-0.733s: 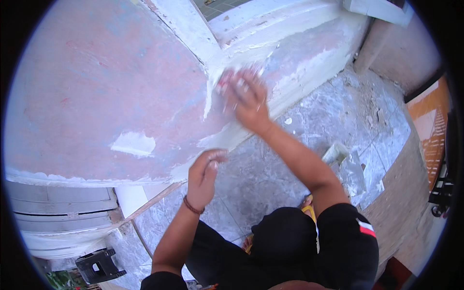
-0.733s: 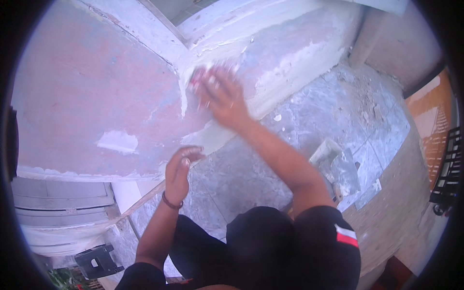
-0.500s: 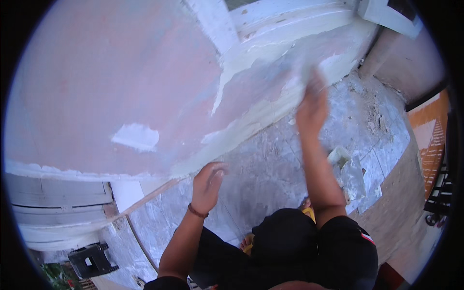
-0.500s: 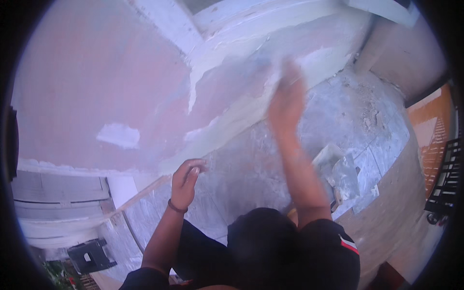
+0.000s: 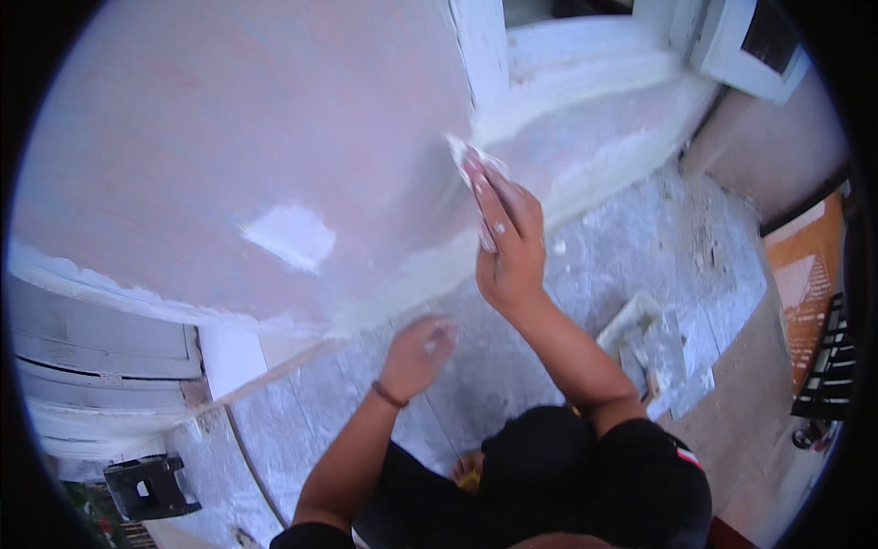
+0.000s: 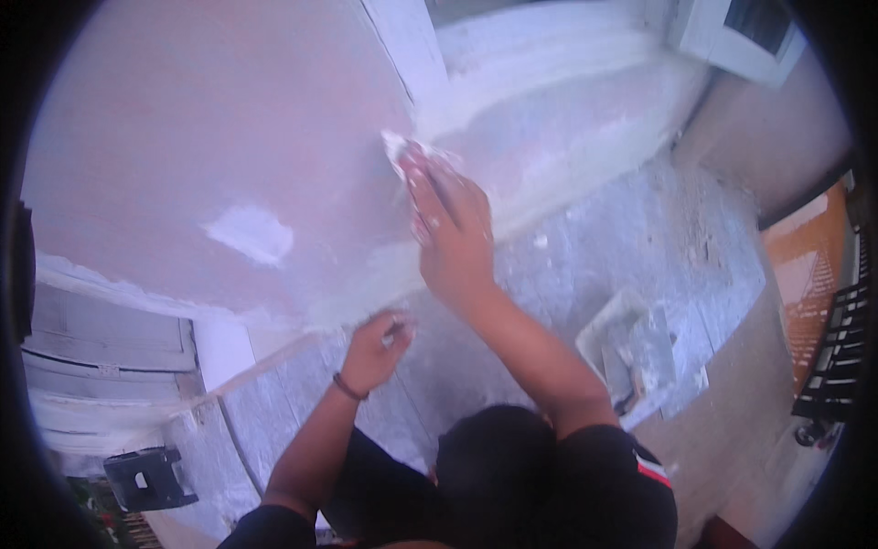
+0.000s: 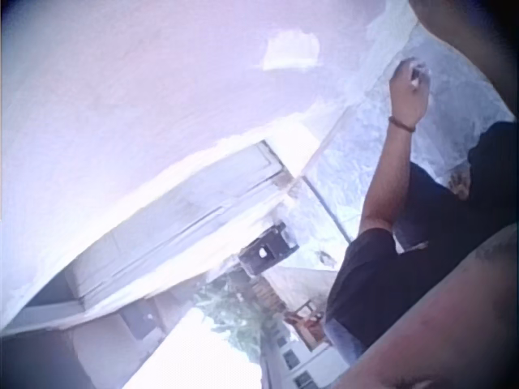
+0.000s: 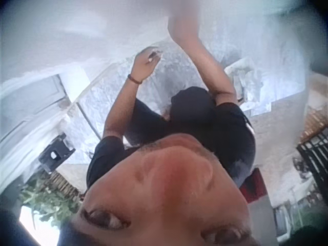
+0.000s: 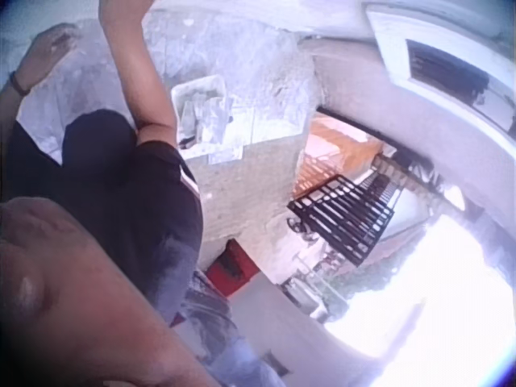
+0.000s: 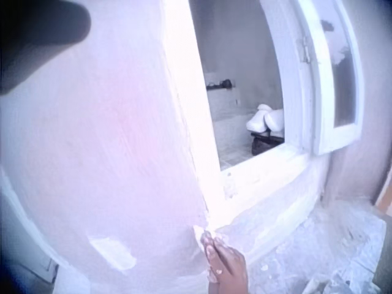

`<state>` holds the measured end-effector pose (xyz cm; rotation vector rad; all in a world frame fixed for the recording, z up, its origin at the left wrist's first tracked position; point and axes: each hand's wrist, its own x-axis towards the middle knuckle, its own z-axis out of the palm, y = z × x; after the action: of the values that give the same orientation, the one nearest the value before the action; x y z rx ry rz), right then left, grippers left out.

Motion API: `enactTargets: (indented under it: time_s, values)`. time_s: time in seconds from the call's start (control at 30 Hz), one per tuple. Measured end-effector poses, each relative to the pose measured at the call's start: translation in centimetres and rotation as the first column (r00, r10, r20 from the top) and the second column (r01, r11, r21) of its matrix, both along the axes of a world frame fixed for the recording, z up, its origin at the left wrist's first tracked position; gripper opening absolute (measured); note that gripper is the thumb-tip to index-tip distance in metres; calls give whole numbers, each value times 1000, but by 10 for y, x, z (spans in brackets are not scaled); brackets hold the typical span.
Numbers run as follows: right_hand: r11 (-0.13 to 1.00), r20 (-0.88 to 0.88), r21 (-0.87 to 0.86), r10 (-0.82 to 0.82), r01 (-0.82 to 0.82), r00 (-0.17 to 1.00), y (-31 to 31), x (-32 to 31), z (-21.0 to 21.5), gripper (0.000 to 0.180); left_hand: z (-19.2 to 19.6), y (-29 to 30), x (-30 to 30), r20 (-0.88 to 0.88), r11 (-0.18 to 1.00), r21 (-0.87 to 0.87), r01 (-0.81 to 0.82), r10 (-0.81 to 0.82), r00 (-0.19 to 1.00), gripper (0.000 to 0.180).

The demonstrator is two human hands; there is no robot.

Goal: The person applies white plaster to a wall using a trowel and a hawk. They scoop plaster from the hawk and spread it onto the wall surface, smoothing it out repeatedly.

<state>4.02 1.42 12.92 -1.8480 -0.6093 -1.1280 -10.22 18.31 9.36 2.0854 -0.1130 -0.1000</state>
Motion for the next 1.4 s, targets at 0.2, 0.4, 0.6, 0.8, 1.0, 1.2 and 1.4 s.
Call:
enactTargets:
  time_s: [0.2,0.4,0.6,0.8,1.0,1.2,1.4]
  values:
    - [990,105,-117,-68,80,992,29,-12,9,51,-13,17,-6,-122,995,98,-5,17,992,20]
    - [996,-101,-42,73,-78,992,4,-32,-5,46,-38,24,10,-141,970,211,119,-91,986,29]
    - [872,-418,179,487,-456,767,-25,-36,-18,35,-26,6,21,-322,955,203,215,-142,936,37]
    - [317,-259,947,853,-54,454,-90,-18,49,37,27,-5,17,-368,962,262,81,22,929,44]
    - [49,-139,962,935,269,325,-117,-81,153,29,77,32,-55,-429,657,488,574,-392,814,45]
    - [-126,-82,868,918,481,389,-119,-145,221,40,112,68,-73,-560,399,474,785,-552,618,45]
    - [199,-475,650,859,734,188,-95,-155,226,47,173,85,-73,-642,399,428,811,-498,584,45]
